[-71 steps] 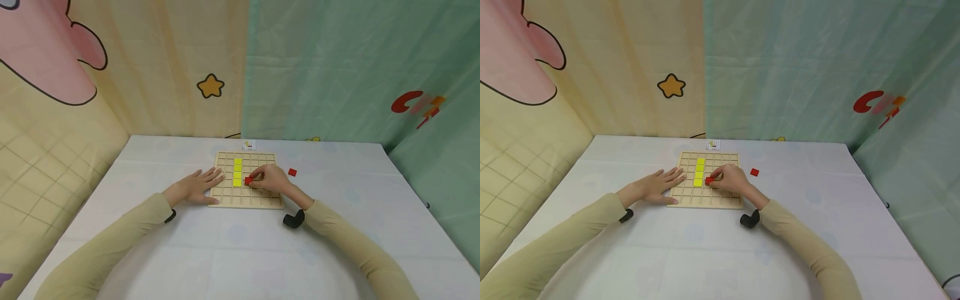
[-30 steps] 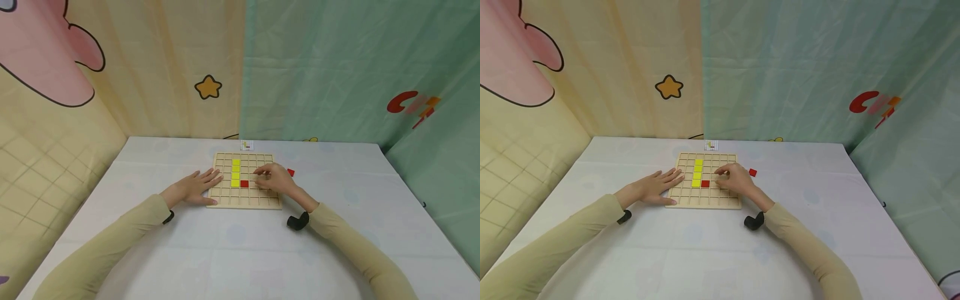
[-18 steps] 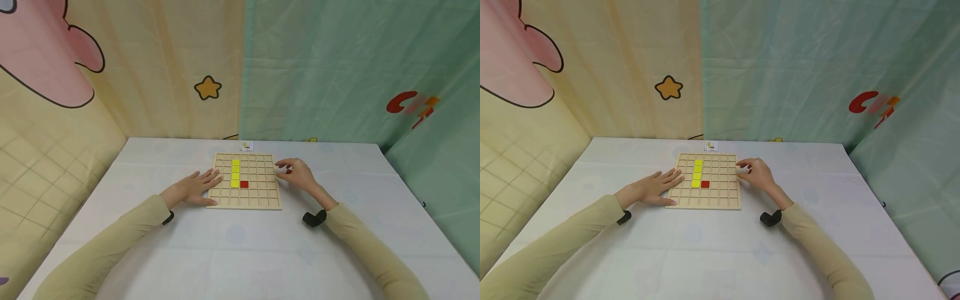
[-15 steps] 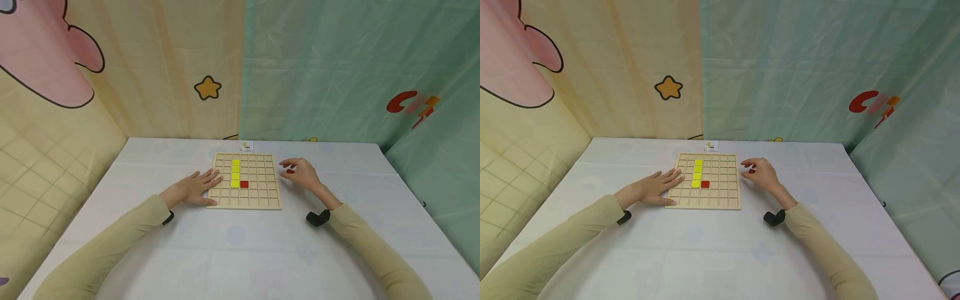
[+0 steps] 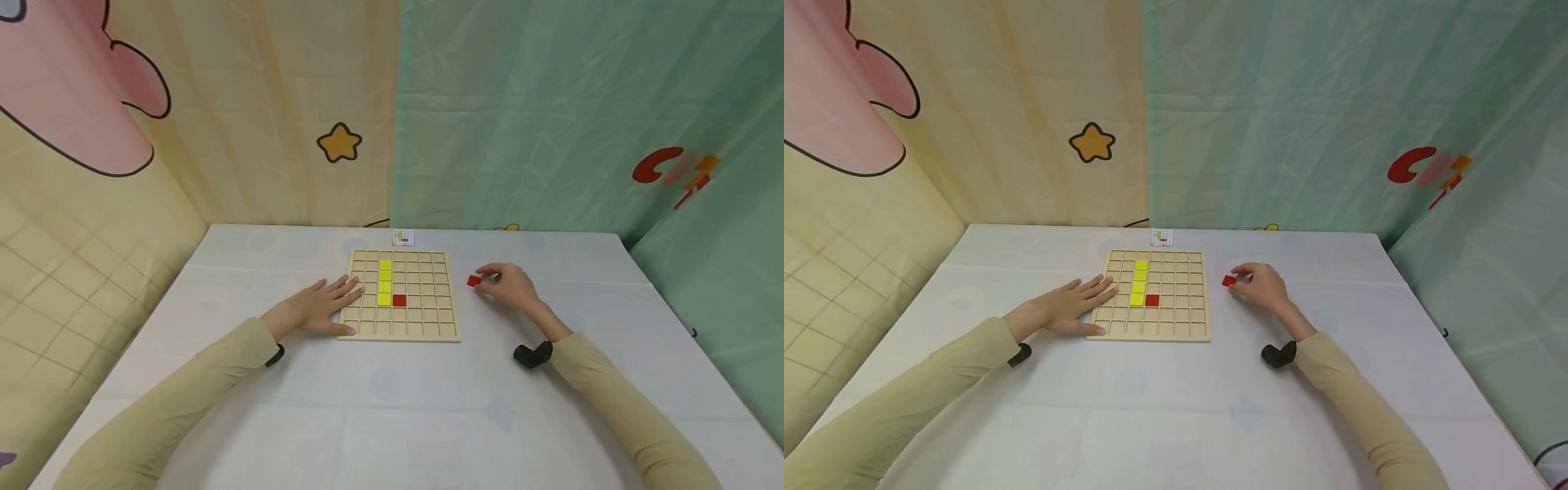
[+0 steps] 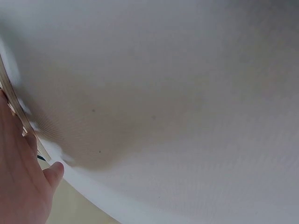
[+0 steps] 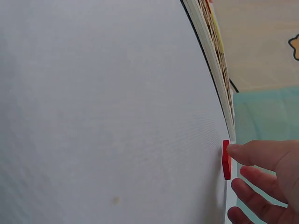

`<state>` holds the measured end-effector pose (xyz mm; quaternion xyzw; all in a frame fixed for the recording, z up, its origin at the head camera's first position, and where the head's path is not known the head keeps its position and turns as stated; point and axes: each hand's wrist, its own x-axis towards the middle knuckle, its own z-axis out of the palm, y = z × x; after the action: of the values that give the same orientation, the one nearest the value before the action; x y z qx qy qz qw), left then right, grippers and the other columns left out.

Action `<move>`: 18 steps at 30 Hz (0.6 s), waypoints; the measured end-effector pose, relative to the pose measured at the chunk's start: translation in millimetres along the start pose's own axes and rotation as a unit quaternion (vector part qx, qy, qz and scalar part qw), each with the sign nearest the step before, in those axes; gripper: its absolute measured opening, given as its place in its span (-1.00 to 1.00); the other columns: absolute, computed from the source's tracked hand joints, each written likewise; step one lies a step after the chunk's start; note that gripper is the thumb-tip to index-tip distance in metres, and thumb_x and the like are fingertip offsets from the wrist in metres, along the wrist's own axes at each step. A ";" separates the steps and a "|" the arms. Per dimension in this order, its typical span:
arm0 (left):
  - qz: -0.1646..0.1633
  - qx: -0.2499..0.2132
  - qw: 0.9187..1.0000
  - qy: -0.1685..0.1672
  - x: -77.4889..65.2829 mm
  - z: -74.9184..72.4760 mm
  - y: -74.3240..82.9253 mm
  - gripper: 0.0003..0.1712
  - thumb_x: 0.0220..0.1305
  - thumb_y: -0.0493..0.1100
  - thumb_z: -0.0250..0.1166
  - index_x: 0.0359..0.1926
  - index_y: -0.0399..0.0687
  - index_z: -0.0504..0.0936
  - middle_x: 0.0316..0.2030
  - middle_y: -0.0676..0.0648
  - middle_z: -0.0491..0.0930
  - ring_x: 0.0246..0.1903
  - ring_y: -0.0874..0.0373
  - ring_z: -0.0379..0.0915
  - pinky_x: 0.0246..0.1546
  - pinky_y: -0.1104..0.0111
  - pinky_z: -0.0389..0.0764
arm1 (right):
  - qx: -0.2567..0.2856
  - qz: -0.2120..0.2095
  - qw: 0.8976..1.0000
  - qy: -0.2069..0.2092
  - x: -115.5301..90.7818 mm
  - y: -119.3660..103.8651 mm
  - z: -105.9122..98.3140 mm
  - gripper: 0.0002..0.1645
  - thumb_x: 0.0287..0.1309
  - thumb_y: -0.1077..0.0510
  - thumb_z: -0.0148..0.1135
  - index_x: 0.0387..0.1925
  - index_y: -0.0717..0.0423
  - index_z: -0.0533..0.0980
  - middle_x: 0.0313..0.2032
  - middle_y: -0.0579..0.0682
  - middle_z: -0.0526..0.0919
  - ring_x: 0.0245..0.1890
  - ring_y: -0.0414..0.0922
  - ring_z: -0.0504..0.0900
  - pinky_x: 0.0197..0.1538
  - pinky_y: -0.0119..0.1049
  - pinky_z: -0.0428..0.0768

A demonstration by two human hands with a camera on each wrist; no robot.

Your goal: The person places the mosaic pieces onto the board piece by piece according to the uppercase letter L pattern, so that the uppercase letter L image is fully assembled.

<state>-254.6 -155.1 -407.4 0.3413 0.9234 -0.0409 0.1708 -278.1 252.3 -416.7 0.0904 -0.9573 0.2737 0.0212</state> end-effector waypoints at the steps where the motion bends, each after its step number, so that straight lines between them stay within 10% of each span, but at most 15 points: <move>1: 0.000 0.000 1.000 -0.001 0.1 -0.1 0.0 0.04 0.26 0.49 -0.08 0.54 0.11 -0.23 0.54 -0.06 -0.34 0.53 -0.03 -0.44 0.44 -0.14 -0.14 | -0.005 0.002 1.000 -0.003 0.4 0.8 0.3 -0.58 0.06 0.09 0.34 -0.02 0.16 0.63 -0.14 0.15 0.72 -0.19 0.03 0.57 -0.24 -0.27 0.48; 18: 0.006 -0.014 1.000 0.001 -2.4 -3.0 1.5 0.03 0.27 0.46 -0.05 0.54 0.07 -0.20 0.54 -0.10 -0.32 0.52 -0.08 -0.41 0.42 -0.17 -0.13 | -0.032 0.018 0.999 -0.031 5.7 1.6 0.7 -0.63 0.07 0.05 0.34 -0.11 0.17 0.67 -0.25 0.11 0.73 -0.43 -0.10 0.53 -0.45 -0.37 0.42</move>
<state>-252.9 -154.8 -403.6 0.3445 0.9219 -0.0264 0.1754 -284.0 252.3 -417.6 0.0812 -0.9672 0.2404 -0.0108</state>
